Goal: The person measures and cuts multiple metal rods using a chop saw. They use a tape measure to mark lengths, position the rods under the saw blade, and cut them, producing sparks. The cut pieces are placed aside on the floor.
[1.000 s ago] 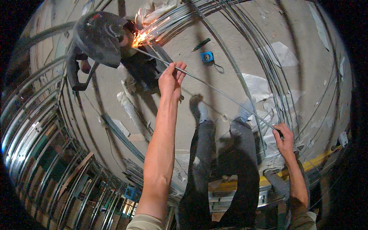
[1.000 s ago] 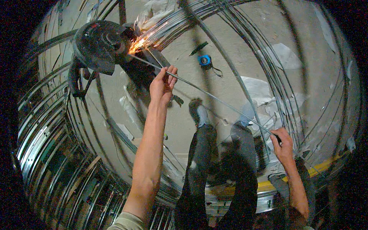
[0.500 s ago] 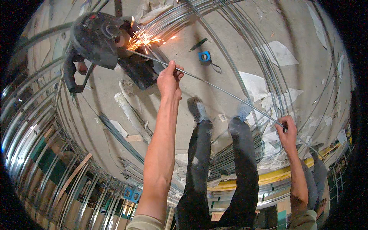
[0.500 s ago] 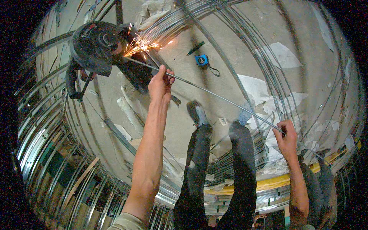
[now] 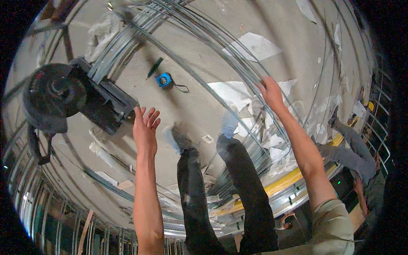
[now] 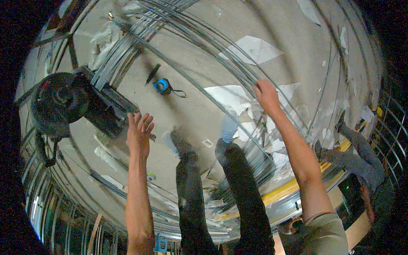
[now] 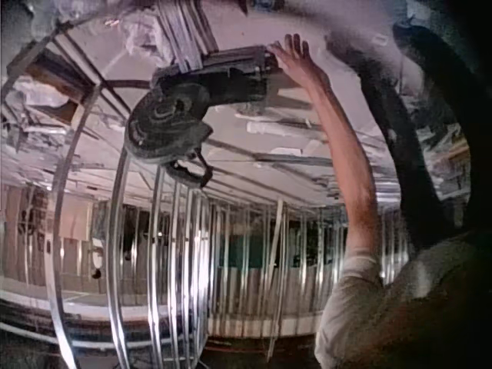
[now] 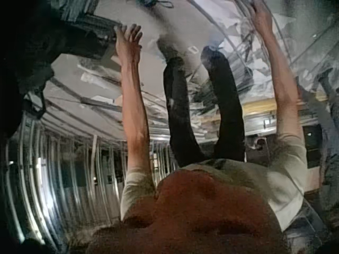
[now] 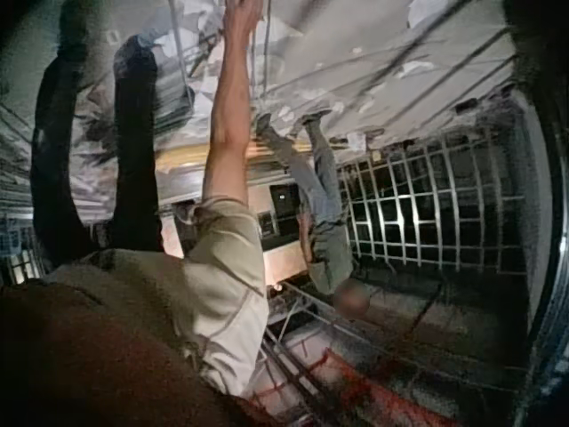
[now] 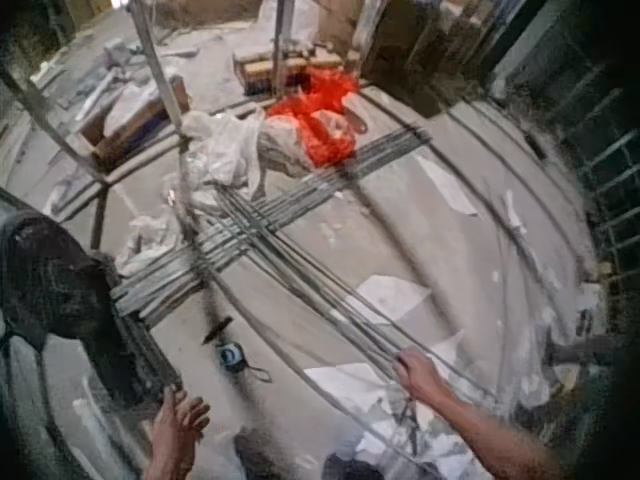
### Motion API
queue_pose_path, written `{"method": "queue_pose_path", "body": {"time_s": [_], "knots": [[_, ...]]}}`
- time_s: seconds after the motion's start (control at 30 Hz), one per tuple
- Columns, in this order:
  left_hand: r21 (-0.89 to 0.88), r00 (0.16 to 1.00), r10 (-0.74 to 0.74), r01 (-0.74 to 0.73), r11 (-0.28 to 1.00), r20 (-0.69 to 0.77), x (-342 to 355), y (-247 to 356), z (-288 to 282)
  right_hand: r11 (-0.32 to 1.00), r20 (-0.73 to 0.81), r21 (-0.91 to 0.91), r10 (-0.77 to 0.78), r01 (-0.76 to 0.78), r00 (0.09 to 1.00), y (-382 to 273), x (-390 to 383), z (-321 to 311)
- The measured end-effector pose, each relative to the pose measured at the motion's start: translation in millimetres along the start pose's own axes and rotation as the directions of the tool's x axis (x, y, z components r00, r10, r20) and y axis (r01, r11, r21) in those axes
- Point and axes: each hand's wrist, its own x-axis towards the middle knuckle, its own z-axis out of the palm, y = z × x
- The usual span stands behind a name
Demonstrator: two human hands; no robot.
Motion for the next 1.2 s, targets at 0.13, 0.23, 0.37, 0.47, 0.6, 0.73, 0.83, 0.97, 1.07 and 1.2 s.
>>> {"method": "queue_pose_path", "body": {"time_s": [0.13,0.23,0.37,0.47,0.6,0.73,0.83,0.97,1.07,1.2], "knots": [[-0.007,0.999,-0.037,0.037,0.999,-0.013,4,-39,-4,0.985,0.072,-0.14,0.117,-0.106,0.991,23,63,54],[0.028,0.999,-0.051,0.051,0.998,-0.012,6,-60,-8,0.993,0.0,-0.012,0.121,-0.121,0.993,2,70,99],[0.062,0.996,-0.09,0.091,0.994,-0.011,13,-77,-5,0.998,0.462,-0.015,0.06,-0.06,0.885,-56,39,153],[0.072,0.997,-0.079,0.079,0.994,-0.002,14,-81,-2,0.992,0.343,0.077,0.063,-0.095,0.937,-80,13,172],[0.132,0.997,-0.021,0.012,0.991,0.071,10,-72,6,0.998,0.179,0.057,-0.002,-0.009,0.984,-91,-19,168],[0.161,0.991,-0.016,-0.005,0.987,0.132,8,-53,36,0.982,0.095,0.184,-0.055,0.037,0.994,-99,-60,131],[-0.02,0.972,0.034,-0.03,0.999,0.234,3,-22,64,0.843,-0.142,0.157,-0.496,0.514,0.857,-108,-101,81],[-0.43,0.92,0.257,-0.112,0.896,0.295,-8,32,81,0.916,0.237,0.333,-0.31,0.223,0.921,-120,-155,-2],[-0.595,0.906,0.348,-0.145,0.791,0.242,-10,55,74,0.911,0.381,0.404,-0.087,-0.081,0.92,-128,-177,-55],[-0.555,0.97,0.235,-0.167,0.815,0.054,1,52,48,0.897,0.422,0.411,-0.029,-0.163,0.906,-126,-172,-111]]}}
